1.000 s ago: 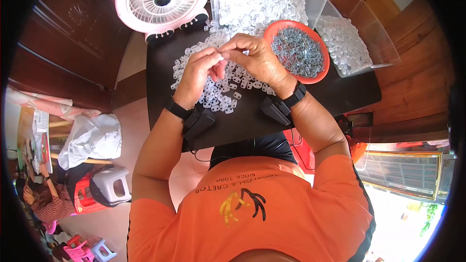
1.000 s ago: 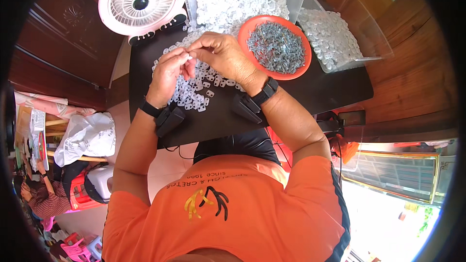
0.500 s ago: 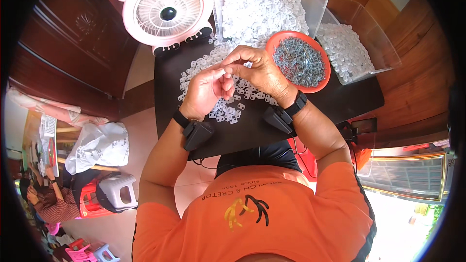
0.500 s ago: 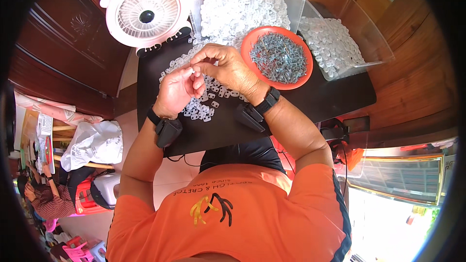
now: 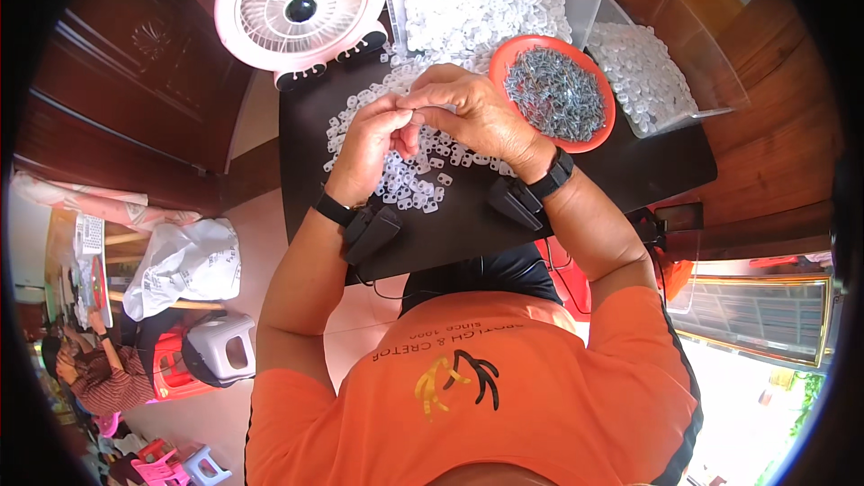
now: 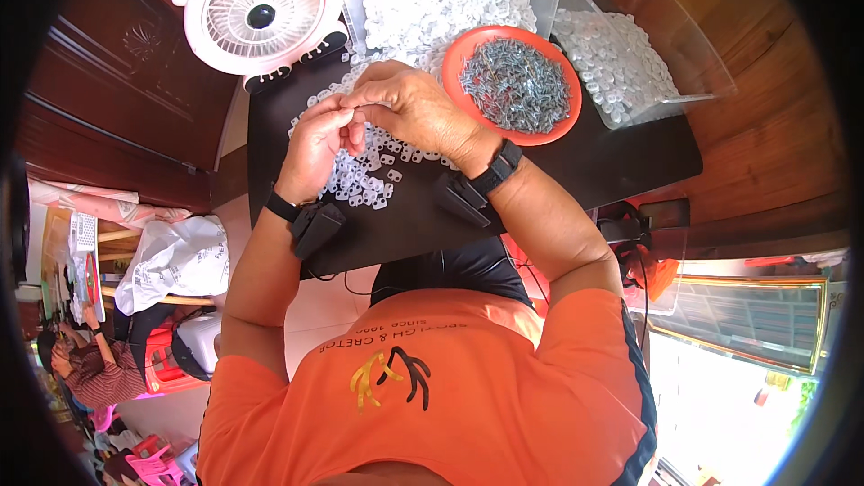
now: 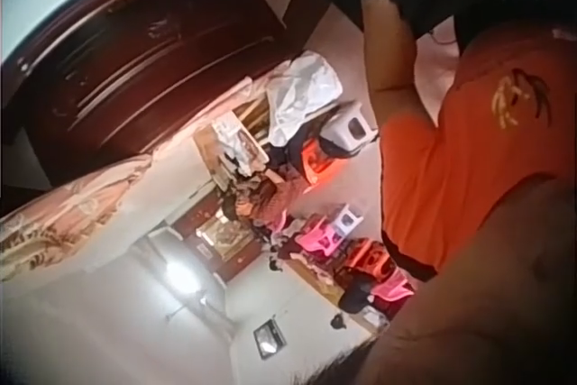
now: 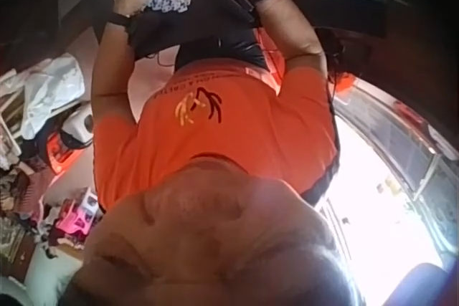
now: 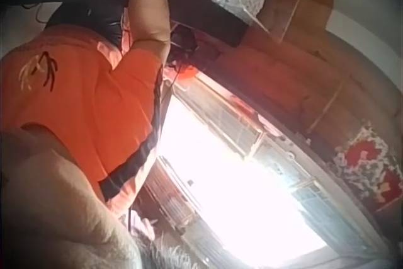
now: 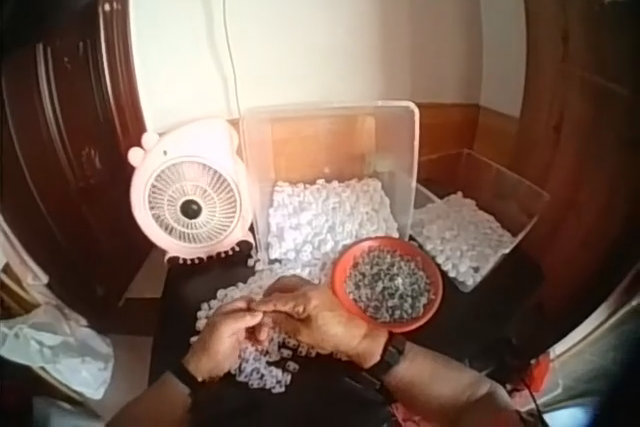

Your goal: Assembling small white plastic components by inserting metal rings manually.

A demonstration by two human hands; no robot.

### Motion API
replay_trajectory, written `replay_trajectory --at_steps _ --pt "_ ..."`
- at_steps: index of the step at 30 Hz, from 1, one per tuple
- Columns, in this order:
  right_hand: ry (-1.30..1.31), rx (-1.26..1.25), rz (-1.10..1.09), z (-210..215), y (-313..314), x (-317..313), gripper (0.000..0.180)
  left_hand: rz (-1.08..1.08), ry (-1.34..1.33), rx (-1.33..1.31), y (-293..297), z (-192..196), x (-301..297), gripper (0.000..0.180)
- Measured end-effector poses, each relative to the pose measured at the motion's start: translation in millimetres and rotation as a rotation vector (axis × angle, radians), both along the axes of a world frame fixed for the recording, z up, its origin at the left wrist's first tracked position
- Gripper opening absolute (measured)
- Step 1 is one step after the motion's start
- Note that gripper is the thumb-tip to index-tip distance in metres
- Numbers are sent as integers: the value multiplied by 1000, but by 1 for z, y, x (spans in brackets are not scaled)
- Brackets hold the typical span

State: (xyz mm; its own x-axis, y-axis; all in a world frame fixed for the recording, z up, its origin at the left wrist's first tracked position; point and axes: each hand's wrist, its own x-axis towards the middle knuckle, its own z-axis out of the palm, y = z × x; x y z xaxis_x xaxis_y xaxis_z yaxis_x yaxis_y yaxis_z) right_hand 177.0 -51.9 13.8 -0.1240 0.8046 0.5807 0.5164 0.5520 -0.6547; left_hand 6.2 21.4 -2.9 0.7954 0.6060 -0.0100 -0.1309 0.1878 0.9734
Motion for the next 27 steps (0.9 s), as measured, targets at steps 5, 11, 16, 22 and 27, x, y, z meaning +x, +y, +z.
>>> replay_trajectory --at_steps 5,11,16,22,27 --pt "-86 50 -39 1 -1 3 23 28 96 121 2 0 -1 21" --pt "-282 6 -146 -2 -1 13 13 186 61 136 5 1 -1 22" --pt "-402 -57 -134 -11 -2 16 11 158 104 202 5 1 -1 21" --pt "-568 -88 -205 -7 -5 16 11 188 112 197 5 3 -3 20" --pt "-778 -118 -346 -5 -10 18 7 200 110 204 6 2 -2 20"
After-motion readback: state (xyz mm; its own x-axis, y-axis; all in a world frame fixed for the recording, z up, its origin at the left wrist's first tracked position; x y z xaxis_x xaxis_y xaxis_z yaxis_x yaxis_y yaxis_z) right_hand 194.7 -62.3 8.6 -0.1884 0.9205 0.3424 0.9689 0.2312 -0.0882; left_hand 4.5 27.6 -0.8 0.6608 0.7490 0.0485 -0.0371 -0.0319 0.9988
